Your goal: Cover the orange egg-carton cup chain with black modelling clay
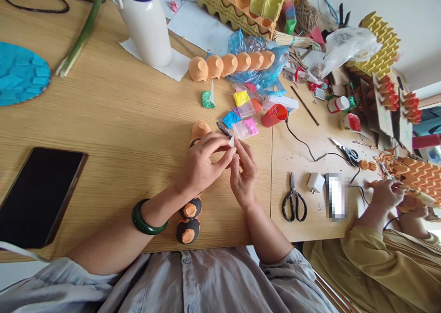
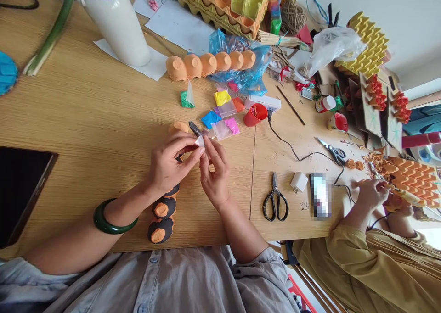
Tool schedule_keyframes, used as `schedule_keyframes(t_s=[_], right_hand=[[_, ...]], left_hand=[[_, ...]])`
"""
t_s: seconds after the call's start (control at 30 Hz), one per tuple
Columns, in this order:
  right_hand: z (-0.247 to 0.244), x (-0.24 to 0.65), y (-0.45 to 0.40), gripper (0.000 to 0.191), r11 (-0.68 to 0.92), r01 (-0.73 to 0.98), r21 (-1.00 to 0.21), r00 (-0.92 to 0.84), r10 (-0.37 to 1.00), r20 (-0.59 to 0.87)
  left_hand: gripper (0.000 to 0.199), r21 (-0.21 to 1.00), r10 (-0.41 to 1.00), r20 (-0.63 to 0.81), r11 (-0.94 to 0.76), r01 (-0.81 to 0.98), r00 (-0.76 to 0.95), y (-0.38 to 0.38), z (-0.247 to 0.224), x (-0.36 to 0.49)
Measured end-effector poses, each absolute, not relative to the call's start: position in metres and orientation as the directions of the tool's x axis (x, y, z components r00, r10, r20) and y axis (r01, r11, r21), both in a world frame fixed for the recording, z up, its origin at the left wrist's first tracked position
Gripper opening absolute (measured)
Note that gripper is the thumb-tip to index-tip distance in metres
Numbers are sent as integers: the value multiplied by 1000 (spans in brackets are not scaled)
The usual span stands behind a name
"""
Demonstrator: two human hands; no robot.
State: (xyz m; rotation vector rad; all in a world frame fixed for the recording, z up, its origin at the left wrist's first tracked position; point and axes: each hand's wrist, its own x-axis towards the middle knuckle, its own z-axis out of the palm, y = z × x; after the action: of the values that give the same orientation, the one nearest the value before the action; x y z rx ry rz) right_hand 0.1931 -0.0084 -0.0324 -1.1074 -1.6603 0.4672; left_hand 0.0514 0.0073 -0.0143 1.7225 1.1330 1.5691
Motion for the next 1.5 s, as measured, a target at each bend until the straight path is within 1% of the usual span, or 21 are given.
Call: schedule_keyframes(t_s=[0.13,0.23,0.3,0.4,0.43,0.5,0.57,0.63,0.7,0.77,0.83,0.93,1.07,1.17,1.27,1.33,1.43,1.5], right_hand=[[-34,191,-10,41,433,342,-834,6,886,463],[-33,189,-13,37,387,329,-861,31,907,419],[-33,187,-14,30,358,300,-884,84,914,398],[-34,185,-16,18,319,213,-924,206,909,361],[-35,184,-17,17,302,188,-935,231,911,341],[-35,184,-16,19,269,149,-951,225,928,298],[-34,184,-15,25,243,128,-962,176,949,263],[-34,184,-13,30,229,118,-966,144,959,244],[-33,185,-12,31,218,120,-969,143,962,234],[-34,187,-11,29,226,142,-964,143,959,246],[-33,188,-11,26,252,200,-947,127,952,280],[-30,189,-11,23,269,276,-923,114,944,309],[-27,188,-10,20,263,277,-924,150,938,311],[-26,188,-10,18,295,290,-910,161,922,351],[-27,190,-10,10,288,325,-901,108,935,338],[-28,191,-9,12,295,347,-890,65,940,336],[-30,192,-8,14,359,366,-859,37,916,399],[-32,191,-8,11,407,384,-829,33,891,452]], left_hand=[[7,834,858,513,-494,246,-14,8,-15,49],[8,851,878,479,-461,251,-11,8,-14,48],[8,858,883,470,-455,236,-6,8,-14,48],[7,857,877,481,-472,208,9,7,-13,49],[7,854,873,488,-481,200,11,7,-13,49],[8,851,866,500,-492,181,6,8,-14,50],[9,857,868,496,-488,165,-6,8,-15,49],[10,865,875,484,-476,160,-9,9,-16,49],[11,867,880,475,-469,169,2,9,-16,48],[11,866,883,470,-465,184,20,8,-16,48],[10,859,881,472,-466,210,26,8,-16,48],[6,826,868,496,-477,299,15,8,-16,48],[10,748,831,556,-510,424,19,8,-17,48],[12,743,837,547,-501,444,29,7,-18,48],[11,737,843,536,-498,458,54,7,-18,46],[10,713,833,549,-511,480,70,7,-18,46],[12,686,831,550,-503,526,78,7,-18,47],[17,637,826,554,-498,588,99,7,-18,47]])
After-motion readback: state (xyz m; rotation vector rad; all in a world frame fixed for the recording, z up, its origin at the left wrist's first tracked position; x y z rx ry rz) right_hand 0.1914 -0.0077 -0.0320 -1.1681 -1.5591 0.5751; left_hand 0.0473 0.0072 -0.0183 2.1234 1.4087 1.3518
